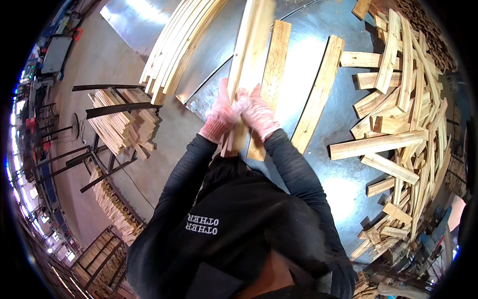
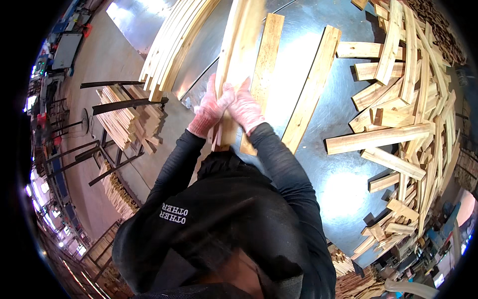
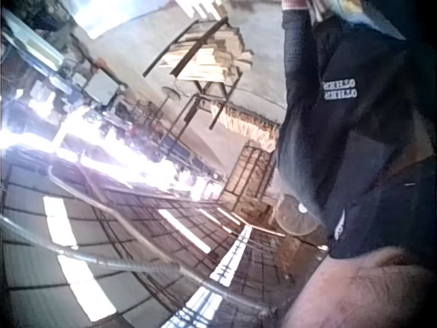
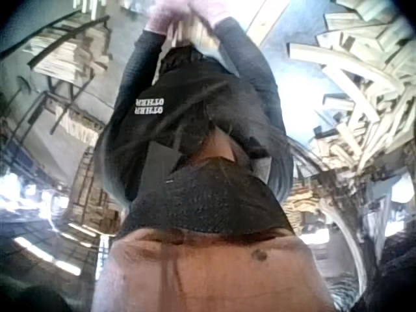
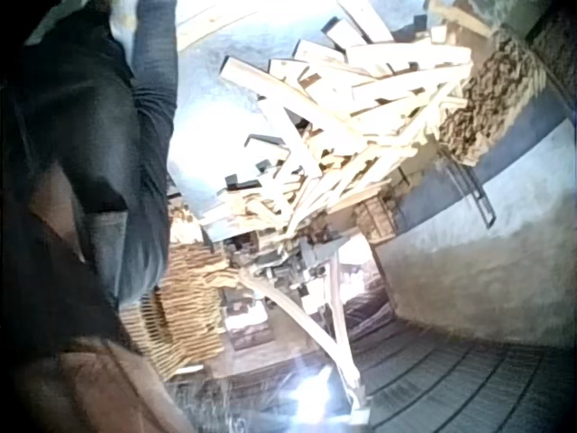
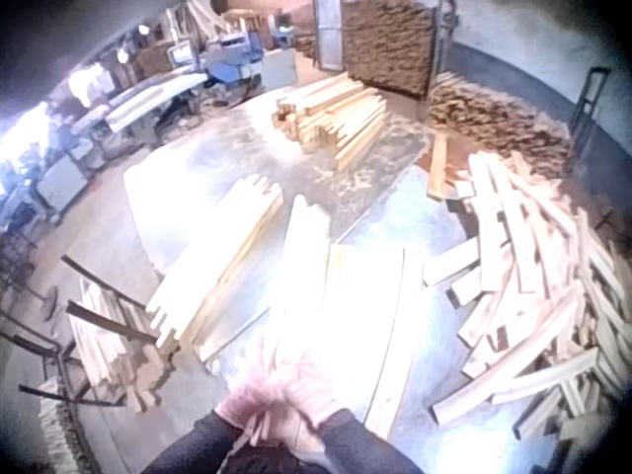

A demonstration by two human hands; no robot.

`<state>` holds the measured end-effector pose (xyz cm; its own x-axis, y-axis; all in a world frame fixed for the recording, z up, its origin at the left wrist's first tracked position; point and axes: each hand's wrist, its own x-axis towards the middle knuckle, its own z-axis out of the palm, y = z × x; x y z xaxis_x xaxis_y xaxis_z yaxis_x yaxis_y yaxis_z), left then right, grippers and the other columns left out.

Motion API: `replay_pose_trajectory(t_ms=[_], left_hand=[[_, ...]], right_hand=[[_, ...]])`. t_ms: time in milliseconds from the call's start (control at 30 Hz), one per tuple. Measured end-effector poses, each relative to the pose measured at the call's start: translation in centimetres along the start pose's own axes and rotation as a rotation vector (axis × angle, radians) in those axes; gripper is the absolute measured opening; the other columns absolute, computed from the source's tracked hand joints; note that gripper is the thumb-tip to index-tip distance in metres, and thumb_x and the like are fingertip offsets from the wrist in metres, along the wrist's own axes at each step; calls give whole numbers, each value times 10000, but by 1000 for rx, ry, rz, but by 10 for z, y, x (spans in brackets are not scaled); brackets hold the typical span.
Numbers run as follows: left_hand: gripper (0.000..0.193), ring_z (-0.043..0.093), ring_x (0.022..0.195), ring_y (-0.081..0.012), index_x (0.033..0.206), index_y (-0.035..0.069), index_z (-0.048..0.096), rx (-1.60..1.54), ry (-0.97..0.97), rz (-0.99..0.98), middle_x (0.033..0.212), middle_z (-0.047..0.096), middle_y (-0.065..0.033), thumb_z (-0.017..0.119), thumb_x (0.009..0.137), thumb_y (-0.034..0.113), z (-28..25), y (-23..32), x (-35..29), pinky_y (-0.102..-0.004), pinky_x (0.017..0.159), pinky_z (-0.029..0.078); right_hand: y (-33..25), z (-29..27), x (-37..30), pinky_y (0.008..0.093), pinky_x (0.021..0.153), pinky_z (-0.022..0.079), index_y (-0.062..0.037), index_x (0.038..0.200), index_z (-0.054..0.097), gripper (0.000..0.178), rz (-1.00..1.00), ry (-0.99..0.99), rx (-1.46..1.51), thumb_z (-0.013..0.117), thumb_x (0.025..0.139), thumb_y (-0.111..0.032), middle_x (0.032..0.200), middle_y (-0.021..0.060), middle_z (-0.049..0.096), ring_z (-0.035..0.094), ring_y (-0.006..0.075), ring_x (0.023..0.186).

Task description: The person sorts wooden planks on a metal table, picking up pieces from a large pile and arranging them into neat stacks. The person handles the wood by hand, wearing pink gloves, and repeatedly moves planks from a disorganized heap to organized piles.

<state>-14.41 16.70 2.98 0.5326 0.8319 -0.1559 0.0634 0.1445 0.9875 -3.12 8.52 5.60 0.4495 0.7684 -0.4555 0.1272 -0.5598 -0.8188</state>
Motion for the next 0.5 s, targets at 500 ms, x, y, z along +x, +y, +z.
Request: replay_pose_trajectory(t_ms=[500], left_hand=[[609,606,1160,-403,1352,30,508,765,-134,-227,1230,644,-225,496,970,505,-5,67,1,-468,973,472]], right_hand=[[2,18,-31,238,956,463,10,1486,368,696,109,-32,966,722,936,-228,1213,80,616,573,133,1113]])
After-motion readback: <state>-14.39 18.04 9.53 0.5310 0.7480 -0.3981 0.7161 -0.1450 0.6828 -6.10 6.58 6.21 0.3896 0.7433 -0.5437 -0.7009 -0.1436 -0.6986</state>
